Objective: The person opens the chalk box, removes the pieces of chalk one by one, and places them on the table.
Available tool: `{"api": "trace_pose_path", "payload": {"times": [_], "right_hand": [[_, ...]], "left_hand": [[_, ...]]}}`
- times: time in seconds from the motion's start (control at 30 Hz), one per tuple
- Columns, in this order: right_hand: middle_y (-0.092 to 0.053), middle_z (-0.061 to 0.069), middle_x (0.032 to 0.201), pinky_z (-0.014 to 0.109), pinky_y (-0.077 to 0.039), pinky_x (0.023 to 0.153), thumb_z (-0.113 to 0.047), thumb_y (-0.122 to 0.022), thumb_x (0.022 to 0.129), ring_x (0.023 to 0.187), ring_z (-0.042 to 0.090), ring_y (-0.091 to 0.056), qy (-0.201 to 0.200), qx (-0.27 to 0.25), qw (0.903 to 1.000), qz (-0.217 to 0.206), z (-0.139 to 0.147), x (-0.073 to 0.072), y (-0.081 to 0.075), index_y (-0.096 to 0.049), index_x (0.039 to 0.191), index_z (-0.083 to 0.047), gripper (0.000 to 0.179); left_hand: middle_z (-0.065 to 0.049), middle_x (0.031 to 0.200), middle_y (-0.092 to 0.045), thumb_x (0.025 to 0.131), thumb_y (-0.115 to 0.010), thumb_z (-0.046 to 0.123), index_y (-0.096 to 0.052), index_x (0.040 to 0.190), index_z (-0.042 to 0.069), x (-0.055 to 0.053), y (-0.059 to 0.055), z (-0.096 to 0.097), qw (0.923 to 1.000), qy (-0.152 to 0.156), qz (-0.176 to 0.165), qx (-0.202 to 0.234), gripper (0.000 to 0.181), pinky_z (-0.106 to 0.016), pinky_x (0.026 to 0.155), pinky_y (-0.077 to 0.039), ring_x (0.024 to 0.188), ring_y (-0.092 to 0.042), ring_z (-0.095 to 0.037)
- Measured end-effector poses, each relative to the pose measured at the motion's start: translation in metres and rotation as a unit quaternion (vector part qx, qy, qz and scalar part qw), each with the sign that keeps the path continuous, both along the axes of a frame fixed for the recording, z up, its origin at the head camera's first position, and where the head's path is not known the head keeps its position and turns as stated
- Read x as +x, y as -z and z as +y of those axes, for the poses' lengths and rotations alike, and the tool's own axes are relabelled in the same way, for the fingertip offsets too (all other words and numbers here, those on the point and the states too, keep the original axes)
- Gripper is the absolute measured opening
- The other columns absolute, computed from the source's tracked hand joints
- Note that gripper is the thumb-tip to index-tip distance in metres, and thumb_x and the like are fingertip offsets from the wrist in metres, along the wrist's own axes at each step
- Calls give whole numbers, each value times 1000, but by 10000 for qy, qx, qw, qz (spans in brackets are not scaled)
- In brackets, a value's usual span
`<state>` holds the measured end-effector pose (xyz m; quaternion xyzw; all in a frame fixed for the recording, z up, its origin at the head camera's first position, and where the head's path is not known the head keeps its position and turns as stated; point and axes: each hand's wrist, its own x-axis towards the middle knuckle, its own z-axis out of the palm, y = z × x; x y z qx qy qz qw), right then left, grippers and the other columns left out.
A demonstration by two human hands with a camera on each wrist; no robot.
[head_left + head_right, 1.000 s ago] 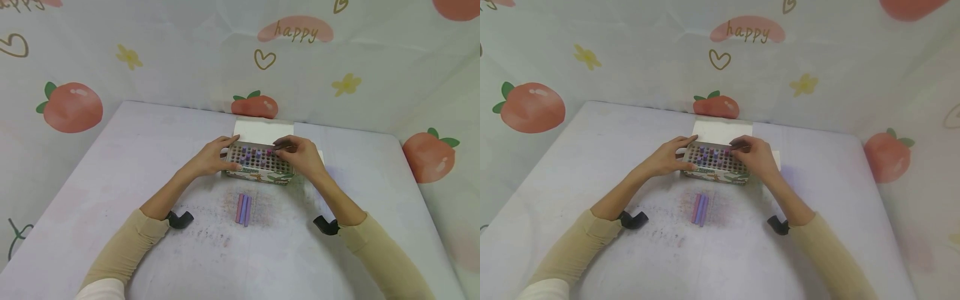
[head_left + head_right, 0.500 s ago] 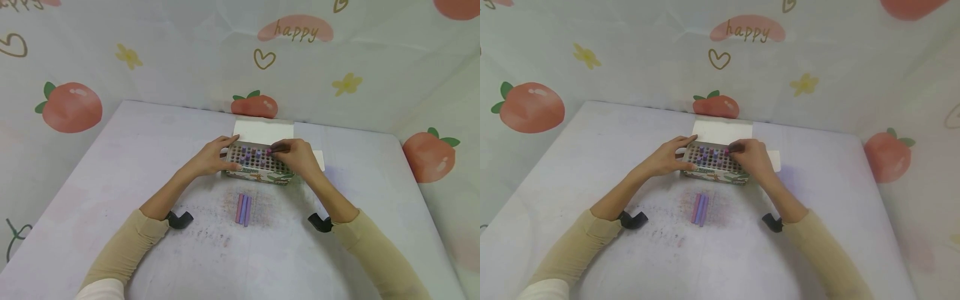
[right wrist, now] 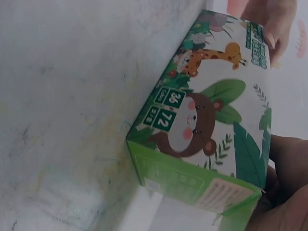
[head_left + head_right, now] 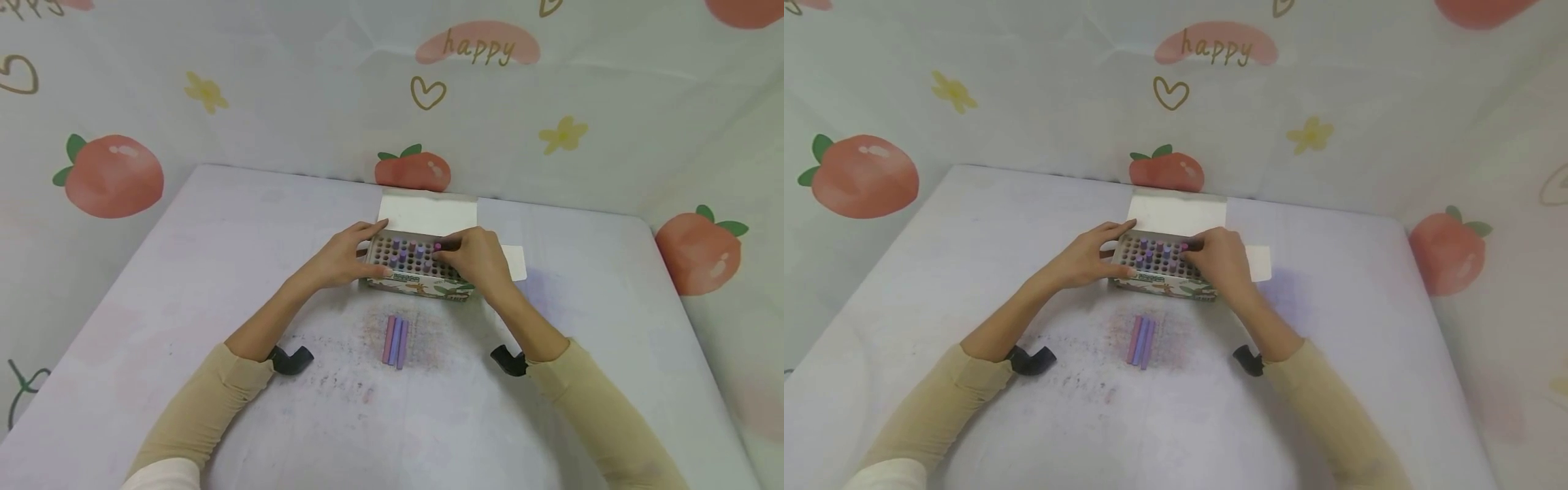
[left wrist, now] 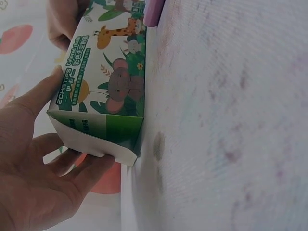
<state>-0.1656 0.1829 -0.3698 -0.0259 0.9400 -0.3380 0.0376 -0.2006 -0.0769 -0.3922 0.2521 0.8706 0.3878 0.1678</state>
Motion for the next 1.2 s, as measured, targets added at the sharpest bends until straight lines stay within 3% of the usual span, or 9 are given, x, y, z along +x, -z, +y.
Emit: {"api": "trace_pose_path", "payload": {"times": [0.3, 0.6, 1.2], "right_hand": [[-76, 8, 96, 27, -42, 50, -25, -78, 88, 62, 16, -60, 103, 221, 9994, 264, -6, 2, 4, -80, 104, -9, 23], [-75, 6, 90, 32, -51, 56, -24, -73, 92, 67, 18, -66, 4, 356, 9954, 887, -8, 7, 10, -76, 101, -8, 18], [-74, 6, 88, 31, -46, 52, -25, -63, 100, 61, 17, -60, 166, -190, 9898, 1404, -8, 11, 15, -67, 105, -8, 18]], "left_hand": [[-15, 154, -33, 84, -81, 35, -25, 159, 22, 0, 1, -1, 10000, 5, -19, -28, 95, -44, 106, -48, 132, -48, -39], [-15, 159, -26, 86, -79, 40, -22, 160, 25, 1, -1, -1, 9998, 27, -33, -215, 95, -51, 108, -45, 131, -48, -40], [-13, 159, -26, 87, -77, 39, -21, 160, 26, -1, -1, -2, 9998, 92, -56, -143, 93, -47, 108, -46, 133, -47, -39]]}}
